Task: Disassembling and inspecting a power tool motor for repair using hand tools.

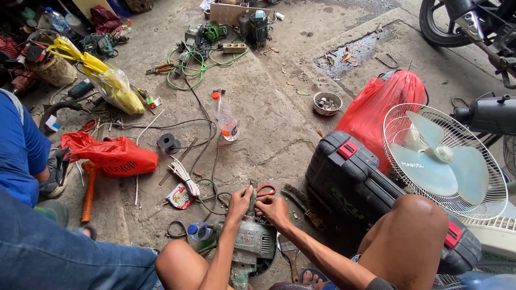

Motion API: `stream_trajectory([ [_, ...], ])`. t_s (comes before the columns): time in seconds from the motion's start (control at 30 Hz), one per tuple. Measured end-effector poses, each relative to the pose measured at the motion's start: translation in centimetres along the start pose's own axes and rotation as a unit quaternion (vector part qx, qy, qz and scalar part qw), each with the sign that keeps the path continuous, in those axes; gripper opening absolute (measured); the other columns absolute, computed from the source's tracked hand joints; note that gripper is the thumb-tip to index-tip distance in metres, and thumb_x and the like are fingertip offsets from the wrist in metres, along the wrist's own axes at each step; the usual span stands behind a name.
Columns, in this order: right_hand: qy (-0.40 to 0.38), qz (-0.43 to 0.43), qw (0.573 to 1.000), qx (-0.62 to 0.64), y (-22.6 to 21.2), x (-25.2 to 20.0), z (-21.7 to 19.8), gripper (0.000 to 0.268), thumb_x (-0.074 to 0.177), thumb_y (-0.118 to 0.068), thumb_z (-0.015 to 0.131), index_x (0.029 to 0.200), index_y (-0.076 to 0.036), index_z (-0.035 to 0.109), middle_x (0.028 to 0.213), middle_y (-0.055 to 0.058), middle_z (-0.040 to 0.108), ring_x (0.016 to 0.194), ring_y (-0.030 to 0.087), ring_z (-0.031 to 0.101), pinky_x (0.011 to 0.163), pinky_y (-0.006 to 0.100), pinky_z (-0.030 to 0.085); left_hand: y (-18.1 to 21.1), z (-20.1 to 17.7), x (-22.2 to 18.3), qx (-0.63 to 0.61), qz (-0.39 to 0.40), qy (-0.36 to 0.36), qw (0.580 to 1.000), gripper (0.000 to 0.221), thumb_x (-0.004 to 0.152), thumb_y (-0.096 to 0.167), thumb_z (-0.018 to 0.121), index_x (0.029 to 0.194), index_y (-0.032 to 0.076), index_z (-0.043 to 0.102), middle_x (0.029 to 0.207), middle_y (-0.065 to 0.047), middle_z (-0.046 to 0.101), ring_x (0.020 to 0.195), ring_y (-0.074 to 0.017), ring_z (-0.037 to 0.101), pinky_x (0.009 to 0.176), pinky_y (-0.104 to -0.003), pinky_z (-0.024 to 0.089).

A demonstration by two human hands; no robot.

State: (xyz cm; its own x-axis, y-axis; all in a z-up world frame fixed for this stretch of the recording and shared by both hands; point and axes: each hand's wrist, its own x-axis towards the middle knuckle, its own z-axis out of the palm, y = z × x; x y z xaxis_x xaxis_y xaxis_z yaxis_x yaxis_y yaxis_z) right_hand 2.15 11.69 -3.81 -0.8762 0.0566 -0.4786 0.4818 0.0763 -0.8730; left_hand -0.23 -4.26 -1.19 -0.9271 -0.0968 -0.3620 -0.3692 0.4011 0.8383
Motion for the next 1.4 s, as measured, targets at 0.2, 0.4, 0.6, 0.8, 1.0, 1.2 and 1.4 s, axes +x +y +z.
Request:
stream_trajectory([
  [0.2,0.030,0.014,0.999,-0.033,0.3,0.3,0.7,0.032,0.083,-0.030,0.088,0.111,-0.018,0.097,0.071,0.004,0.087,0.069,0.013,0.087,0.079,0.026,0.066,-0.2,0.2,0.1,-0.002,-0.004,0.002,1.000,0.048,0.110,0.061,0.069,0.125,0.024,0.095,0.115,-0.014,0.090,0.123,-0.0374,0.081,0.106,-0.051,0.059],
  [0.4,0.050,0.005,0.997,-0.063,-1.7,-1.2,0.7,0.026,0.082,-0.031,0.085,0.102,-0.021,0.098,0.065,0.003,0.084,0.068,0.012,0.083,0.078,0.027,0.064,-1.7,0.3,1.5,-0.006,0.012,0.007,1.000,0.047,0.112,0.058,0.068,0.122,0.020,0.095,0.114,-0.016,0.089,0.119,-0.0374,0.081,0.103,-0.051,0.059],
  [0.6,0.053,0.006,0.995,-0.078,-2.0,-1.7,0.9,0.032,0.082,-0.034,0.083,0.107,-0.023,0.098,0.067,0.005,0.085,0.072,0.014,0.084,0.082,0.031,0.065,-1.3,0.3,1.0,-0.027,0.024,0.007,0.999,0.046,0.113,0.055,0.070,0.120,0.017,0.095,0.112,-0.016,0.089,0.113,-0.0309,0.078,0.102,-0.048,0.059],
  [0.8,0.057,-0.005,0.996,-0.067,-1.7,-1.5,1.0,0.032,0.083,-0.032,0.082,0.107,-0.020,0.098,0.068,0.008,0.085,0.071,0.016,0.085,0.081,0.032,0.065,-0.9,0.2,0.8,-0.018,0.027,0.004,0.999,0.046,0.113,0.055,0.069,0.119,0.018,0.095,0.111,-0.015,0.089,0.113,-0.0301,0.079,0.101,-0.048,0.059],
  [1.0,0.054,0.009,0.997,-0.048,-2.3,-2.4,0.7,0.029,0.085,-0.033,0.083,0.107,-0.024,0.099,0.086,0.011,0.091,0.088,0.028,0.091,0.081,0.037,0.067,-1.6,0.1,1.5,-0.006,0.017,0.004,1.000,0.045,0.112,0.059,0.070,0.117,0.023,0.096,0.108,-0.012,0.088,0.111,-0.0305,0.080,0.100,-0.047,0.058],
  [1.2,0.002,0.018,0.997,0.076,-1.4,-1.8,0.0,0.038,0.088,-0.026,0.094,0.120,-0.006,0.091,0.088,0.013,0.091,0.080,0.017,0.089,0.082,0.031,0.069,-0.7,0.1,0.7,-0.010,0.007,0.007,1.000,0.045,0.111,0.060,0.071,0.118,0.023,0.096,0.106,-0.010,0.088,0.108,-0.0274,0.078,0.098,-0.046,0.058],
  [1.4,-0.007,-0.009,0.997,0.073,-1.2,-2.1,-0.4,0.037,0.090,-0.027,0.097,0.123,-0.009,0.095,0.089,0.009,0.092,0.080,0.010,0.084,0.082,0.025,0.067,-2.7,0.6,2.4,-0.003,0.002,-0.003,1.000,0.049,0.111,0.062,0.069,0.127,0.023,0.094,0.122,-0.015,0.090,0.127,-0.0398,0.080,0.108,-0.051,0.058],
])
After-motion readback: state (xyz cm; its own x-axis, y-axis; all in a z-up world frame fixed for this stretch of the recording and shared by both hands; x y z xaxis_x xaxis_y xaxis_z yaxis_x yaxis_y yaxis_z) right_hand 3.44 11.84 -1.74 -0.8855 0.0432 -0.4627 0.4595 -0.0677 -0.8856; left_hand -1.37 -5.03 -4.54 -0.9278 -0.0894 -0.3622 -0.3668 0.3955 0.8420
